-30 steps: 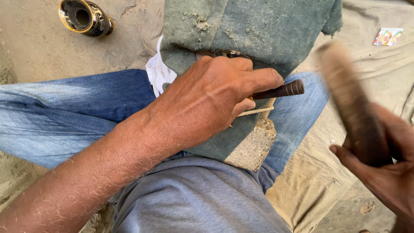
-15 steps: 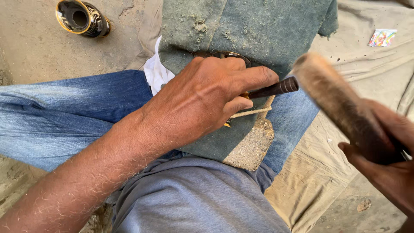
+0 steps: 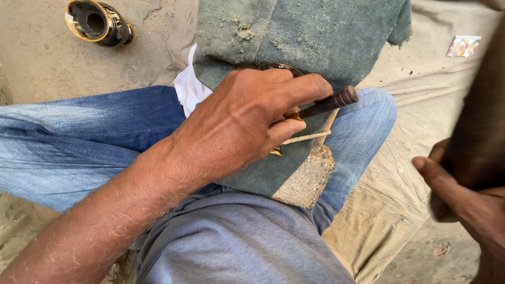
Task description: The person sits cross-legged on the ground and repeatedly strikes a small metal object with a wooden mallet. The object is held steady with the left hand while the right hand delivers consistent blows. The person occasionally repositions the object to work on different areas.
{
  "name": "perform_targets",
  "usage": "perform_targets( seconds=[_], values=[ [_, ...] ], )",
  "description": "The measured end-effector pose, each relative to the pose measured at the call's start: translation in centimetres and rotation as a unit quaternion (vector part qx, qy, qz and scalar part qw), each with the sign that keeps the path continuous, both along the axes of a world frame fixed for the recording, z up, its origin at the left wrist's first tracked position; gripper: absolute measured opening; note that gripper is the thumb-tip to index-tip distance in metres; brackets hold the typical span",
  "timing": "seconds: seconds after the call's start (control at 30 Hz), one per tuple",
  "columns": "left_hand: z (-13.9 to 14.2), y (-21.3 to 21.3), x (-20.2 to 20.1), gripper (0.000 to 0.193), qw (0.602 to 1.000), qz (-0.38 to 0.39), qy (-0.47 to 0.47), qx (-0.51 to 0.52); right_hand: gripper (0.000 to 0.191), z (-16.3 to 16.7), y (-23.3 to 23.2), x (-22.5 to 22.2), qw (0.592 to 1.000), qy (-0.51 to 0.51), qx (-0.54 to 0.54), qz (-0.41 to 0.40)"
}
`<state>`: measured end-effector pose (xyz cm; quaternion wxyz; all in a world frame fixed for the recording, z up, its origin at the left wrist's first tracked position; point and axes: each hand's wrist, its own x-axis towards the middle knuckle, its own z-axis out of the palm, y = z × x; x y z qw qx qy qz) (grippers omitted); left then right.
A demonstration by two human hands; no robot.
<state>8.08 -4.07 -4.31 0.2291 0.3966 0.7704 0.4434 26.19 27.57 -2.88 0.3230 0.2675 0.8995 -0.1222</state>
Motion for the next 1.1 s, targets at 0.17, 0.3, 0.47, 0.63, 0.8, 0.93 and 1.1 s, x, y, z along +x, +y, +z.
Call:
perform_targets(
  seconds=[0.17,0.3,0.47,0.63,0.8,0.93,1.1],
  values=[
    [-0.1,0.2,0.1,0.041,1.0,0.019,-0.002,0.01,0.027,1.9,-1.0,-1.3,0.986,0.115,-0.121,-0.004],
    [0.0,0.0,0.4,0.042,0.999,0.032,-0.016,0.006,0.05,2.5,-1.7,-2.1,0.97,0.199,-0.131,0.054],
    [0.0,0.1,0.5,0.044,0.999,0.025,0.007,-0.021,0.048,2.0,-0.6,-1.7,0.983,0.144,-0.102,0.04],
    [0.0,0.0,0.5,0.044,1.0,0.022,0.014,-0.012,0.064,1.5,-0.2,-1.9,0.963,0.206,-0.15,0.092],
    [0.0,0.1,0.3,0.042,1.0,0.024,0.0,0.006,0.042,0.6,-1.1,-2.5,0.997,-0.001,-0.046,-0.061],
    [0.1,0.1,0.2,0.045,1.0,0.015,0.006,-0.008,0.058,2.1,-1.0,-2.4,0.958,0.221,-0.161,0.083],
    [0.1,0.0,0.3,0.044,1.0,0.018,0.016,-0.01,0.056,2.7,-0.8,-2.4,0.971,0.165,-0.149,0.084]
  ],
)
